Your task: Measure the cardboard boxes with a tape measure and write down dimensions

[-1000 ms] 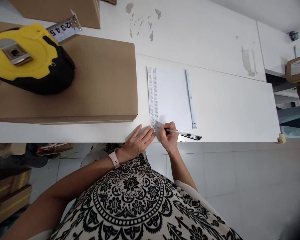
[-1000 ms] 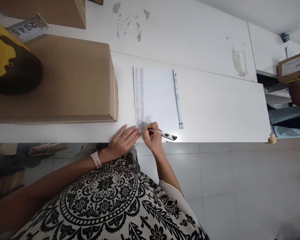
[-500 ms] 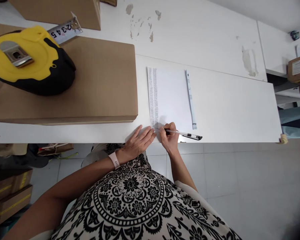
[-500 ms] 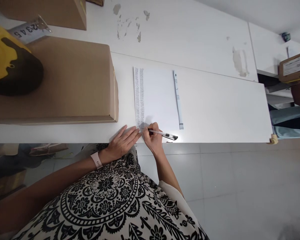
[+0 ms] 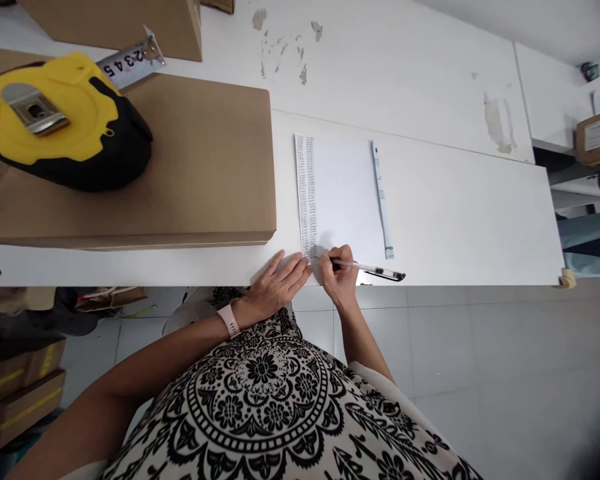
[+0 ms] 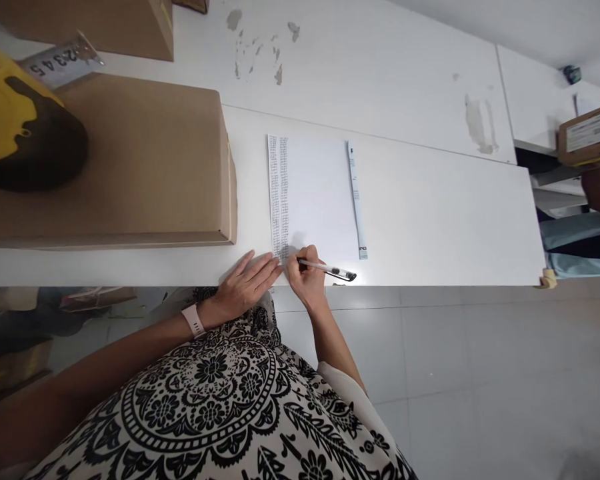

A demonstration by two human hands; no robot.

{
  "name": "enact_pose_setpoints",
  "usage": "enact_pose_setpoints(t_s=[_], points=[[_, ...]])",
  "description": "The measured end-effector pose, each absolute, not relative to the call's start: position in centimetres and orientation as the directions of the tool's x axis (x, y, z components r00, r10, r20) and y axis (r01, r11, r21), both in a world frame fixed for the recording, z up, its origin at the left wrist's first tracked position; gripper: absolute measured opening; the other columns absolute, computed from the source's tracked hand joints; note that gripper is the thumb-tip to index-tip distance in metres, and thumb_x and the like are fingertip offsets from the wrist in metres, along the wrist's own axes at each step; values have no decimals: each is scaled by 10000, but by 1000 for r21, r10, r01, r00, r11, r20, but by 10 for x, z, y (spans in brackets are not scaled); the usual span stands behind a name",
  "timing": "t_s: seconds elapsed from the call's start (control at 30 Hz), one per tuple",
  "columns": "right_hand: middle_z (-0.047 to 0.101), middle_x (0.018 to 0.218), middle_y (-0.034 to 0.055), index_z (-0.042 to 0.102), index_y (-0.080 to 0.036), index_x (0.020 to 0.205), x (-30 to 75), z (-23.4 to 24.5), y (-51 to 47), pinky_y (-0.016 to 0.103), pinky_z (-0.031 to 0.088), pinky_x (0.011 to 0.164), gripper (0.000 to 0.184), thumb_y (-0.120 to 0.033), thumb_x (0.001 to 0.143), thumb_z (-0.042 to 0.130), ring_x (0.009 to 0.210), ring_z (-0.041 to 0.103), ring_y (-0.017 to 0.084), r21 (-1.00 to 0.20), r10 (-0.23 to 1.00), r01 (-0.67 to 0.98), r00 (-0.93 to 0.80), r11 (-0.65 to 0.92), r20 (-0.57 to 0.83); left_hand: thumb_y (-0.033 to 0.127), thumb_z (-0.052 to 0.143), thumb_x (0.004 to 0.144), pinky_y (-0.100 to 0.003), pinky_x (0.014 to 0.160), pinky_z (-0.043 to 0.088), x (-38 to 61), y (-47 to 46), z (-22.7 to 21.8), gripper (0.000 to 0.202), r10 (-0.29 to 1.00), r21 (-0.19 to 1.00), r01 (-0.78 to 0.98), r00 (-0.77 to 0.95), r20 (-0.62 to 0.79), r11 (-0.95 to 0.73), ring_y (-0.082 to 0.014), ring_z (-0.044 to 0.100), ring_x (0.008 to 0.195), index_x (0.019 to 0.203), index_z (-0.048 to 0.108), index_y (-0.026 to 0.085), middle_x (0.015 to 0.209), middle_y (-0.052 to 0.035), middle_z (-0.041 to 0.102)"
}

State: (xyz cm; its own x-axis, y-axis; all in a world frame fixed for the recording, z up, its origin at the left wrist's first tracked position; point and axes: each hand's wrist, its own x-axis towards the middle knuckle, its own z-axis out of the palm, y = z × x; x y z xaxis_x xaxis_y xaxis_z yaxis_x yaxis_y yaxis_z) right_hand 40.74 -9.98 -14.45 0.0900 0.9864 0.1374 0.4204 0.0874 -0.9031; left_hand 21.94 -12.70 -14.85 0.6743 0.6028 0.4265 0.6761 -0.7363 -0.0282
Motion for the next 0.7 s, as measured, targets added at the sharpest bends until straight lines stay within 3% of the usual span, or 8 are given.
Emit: enact_pose_setpoints(t_s=[0.5,0.7], points=[[375,591,-97,377,-249,764,406,-141,-99,242,289,515,256,-243,901,594,516,334,87,-914,984,399,122,69,127,121,516,1012,-512,1174,440,219,-128,-151,386,611,29,667,663,432,-744,-284,601,1327,1385,602,71,1399,-147,660],[391,603,-92,393,-248,780,406,-142,-99,245,298,525,230,-222,896,590,522,343,90,-896,982,438,123,73,141,126,499,1023,-500,1174,445,218,-128,-150,389,639,76,670,659,397,-739,-270,581,1355,1398,602,125,1421,-129,647]])
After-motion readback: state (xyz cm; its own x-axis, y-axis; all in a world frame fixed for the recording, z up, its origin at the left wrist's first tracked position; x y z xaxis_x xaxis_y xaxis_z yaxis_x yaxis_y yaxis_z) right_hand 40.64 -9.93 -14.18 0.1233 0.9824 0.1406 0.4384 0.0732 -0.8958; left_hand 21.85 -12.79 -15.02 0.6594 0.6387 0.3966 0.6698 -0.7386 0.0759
